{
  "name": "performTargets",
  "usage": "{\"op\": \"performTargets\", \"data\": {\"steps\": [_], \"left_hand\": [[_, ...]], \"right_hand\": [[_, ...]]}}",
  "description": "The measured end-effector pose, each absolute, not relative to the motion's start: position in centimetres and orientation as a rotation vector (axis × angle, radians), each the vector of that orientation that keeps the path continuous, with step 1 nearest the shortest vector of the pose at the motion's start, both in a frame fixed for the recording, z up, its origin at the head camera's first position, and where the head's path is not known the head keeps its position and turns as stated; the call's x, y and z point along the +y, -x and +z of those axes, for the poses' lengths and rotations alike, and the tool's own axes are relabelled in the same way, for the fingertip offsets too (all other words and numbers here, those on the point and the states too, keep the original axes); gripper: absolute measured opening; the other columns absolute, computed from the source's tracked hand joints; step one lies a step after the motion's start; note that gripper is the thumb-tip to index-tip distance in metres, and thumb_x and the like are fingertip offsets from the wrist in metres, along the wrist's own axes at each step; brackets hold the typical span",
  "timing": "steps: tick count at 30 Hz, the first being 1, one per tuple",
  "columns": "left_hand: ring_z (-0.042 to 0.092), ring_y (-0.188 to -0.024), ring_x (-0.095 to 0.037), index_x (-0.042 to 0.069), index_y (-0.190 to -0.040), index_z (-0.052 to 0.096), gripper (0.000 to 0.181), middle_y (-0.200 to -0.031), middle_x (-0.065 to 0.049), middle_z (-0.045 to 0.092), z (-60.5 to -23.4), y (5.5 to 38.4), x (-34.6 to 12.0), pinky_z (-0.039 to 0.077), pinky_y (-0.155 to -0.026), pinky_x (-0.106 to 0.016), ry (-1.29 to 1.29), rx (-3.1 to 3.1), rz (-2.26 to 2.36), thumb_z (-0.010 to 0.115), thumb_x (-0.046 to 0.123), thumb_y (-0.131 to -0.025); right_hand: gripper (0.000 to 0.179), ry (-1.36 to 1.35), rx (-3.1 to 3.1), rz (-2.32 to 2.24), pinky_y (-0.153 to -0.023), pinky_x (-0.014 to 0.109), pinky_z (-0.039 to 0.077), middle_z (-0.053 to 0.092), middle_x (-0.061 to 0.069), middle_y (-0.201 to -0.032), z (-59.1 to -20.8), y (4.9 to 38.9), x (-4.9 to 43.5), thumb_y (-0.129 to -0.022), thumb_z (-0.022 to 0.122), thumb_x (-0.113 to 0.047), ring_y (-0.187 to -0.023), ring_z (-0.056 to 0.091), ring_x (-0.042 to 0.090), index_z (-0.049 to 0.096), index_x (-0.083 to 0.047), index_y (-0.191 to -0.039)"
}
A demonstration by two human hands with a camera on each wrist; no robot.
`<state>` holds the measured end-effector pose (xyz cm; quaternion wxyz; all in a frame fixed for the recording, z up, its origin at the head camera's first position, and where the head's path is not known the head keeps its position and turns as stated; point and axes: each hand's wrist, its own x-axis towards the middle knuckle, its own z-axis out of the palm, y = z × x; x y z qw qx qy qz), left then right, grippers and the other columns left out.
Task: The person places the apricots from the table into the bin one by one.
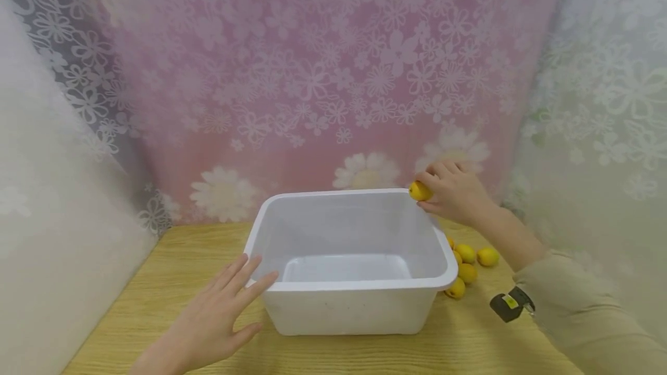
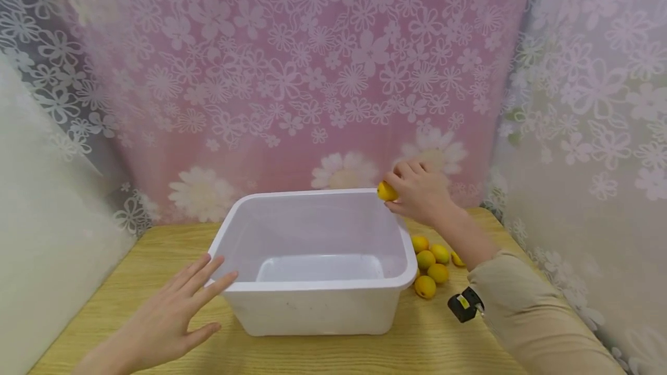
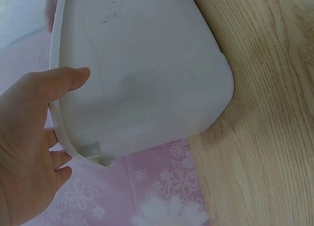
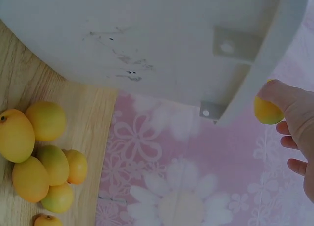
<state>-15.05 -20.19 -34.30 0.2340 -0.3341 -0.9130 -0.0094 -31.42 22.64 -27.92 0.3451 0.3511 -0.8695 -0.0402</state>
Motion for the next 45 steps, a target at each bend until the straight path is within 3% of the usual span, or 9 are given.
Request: {"op": "performTargets", "data": {"steps": [8, 12, 16, 27, 30, 34, 39, 45], "left_hand": [[0.034, -0.13, -0.035, 0.025, -0.144, 0.035, 0.088, -0.146, -0.014, 0.034, -34.3, 15.1, -20.2, 0.034, -0.098, -0.045, 0.923, -2.479, 0.001, 0.078, 0.032, -0.068], [0.033, -0.131, -0.035, 0.024, -0.144, 0.034, 0.088, -0.147, -0.013, 0.032, -34.3, 15.1, -20.1, 0.015, -0.111, -0.033, 0.935, -2.479, -0.008, 0.078, 0.031, -0.068], [0.032, -0.131, -0.036, 0.024, -0.145, 0.034, 0.088, -0.147, -0.014, 0.032, -34.3, 15.2, -20.1, -0.005, -0.109, -0.021, 0.949, -2.475, -0.006, 0.077, 0.032, -0.069], [0.034, -0.129, -0.038, 0.022, -0.144, 0.036, 0.087, -0.144, -0.017, 0.035, -34.3, 15.3, -20.1, -0.003, -0.11, -0.022, 0.964, -2.437, -0.027, 0.077, 0.03, -0.067], [0.035, -0.128, -0.039, 0.022, -0.144, 0.036, 0.069, -0.144, -0.017, 0.035, -34.3, 15.3, -20.2, -0.003, -0.11, -0.023, 0.973, -2.428, -0.043, 0.061, 0.046, -0.084], [0.035, -0.127, -0.039, 0.021, -0.144, 0.036, 0.064, -0.144, -0.017, 0.035, -34.4, 15.4, -20.3, -0.001, -0.111, -0.023, 0.992, -2.419, -0.058, 0.02, 0.056, -0.093], [0.036, -0.127, -0.04, 0.02, -0.143, 0.037, 0.065, -0.144, -0.018, 0.035, -34.4, 15.3, -20.4, -0.001, -0.111, -0.023, 0.994, -2.413, -0.059, 0.018, 0.056, -0.093], [0.035, -0.128, -0.039, 0.021, -0.144, 0.037, 0.064, -0.144, -0.017, 0.035, -34.5, 15.3, -20.4, -0.002, -0.111, -0.022, 0.987, -2.422, -0.046, 0.02, 0.056, -0.093]], "right_hand": [[0.041, -0.913, -2.282, -0.125, -0.076, 0.047, 0.041, 0.055, 0.01, -0.09, -28.9, 31.8, 21.6, -0.07, 0.078, -0.032, -0.087, 0.051, 0.03, 0.062, -0.009, -0.099], [0.041, -0.909, -2.302, -0.1, -0.078, 0.047, 0.04, 0.054, 0.01, -0.091, -29.1, 31.9, 21.3, -0.071, 0.077, -0.033, -0.09, 0.05, 0.031, 0.061, -0.009, -0.1], [0.043, -0.913, -2.313, -0.076, -0.079, 0.047, 0.04, 0.054, 0.011, -0.092, -29.4, 31.9, 21.3, -0.073, 0.077, -0.036, -0.092, 0.049, 0.031, 0.062, -0.007, -0.1], [0.041, -0.891, -2.334, -0.049, -0.083, 0.05, 0.038, 0.058, 0.011, -0.101, -29.8, 31.3, 22.6, -0.079, 0.071, -0.033, -0.096, 0.05, 0.032, 0.062, -0.01, -0.112], [0.041, -0.891, -2.307, -0.051, -0.084, 0.051, 0.039, 0.058, 0.011, -0.097, -29.9, 30.9, 23.4, -0.082, 0.065, -0.037, -0.095, 0.05, 0.033, 0.061, -0.01, -0.113], [0.046, -0.903, -2.227, -0.027, -0.079, 0.051, 0.042, 0.055, 0.012, -0.09, -30.5, 30.6, 24.7, -0.088, 0.051, -0.046, -0.089, 0.051, 0.033, 0.061, -0.004, -0.105], [0.068, -0.915, -2.122, -0.011, -0.068, 0.05, 0.044, 0.054, 0.011, -0.084, -31.3, 30.4, 26.3, -0.094, 0.022, -0.058, -0.079, 0.051, 0.032, 0.061, -0.003, -0.1], [0.068, -0.937, -2.077, 0.006, -0.072, 0.054, 0.044, 0.057, 0.015, -0.087, -32.4, 29.9, 28.1, -0.095, 0.023, -0.056, -0.082, 0.053, 0.037, 0.061, 0.0, -0.103]]}}
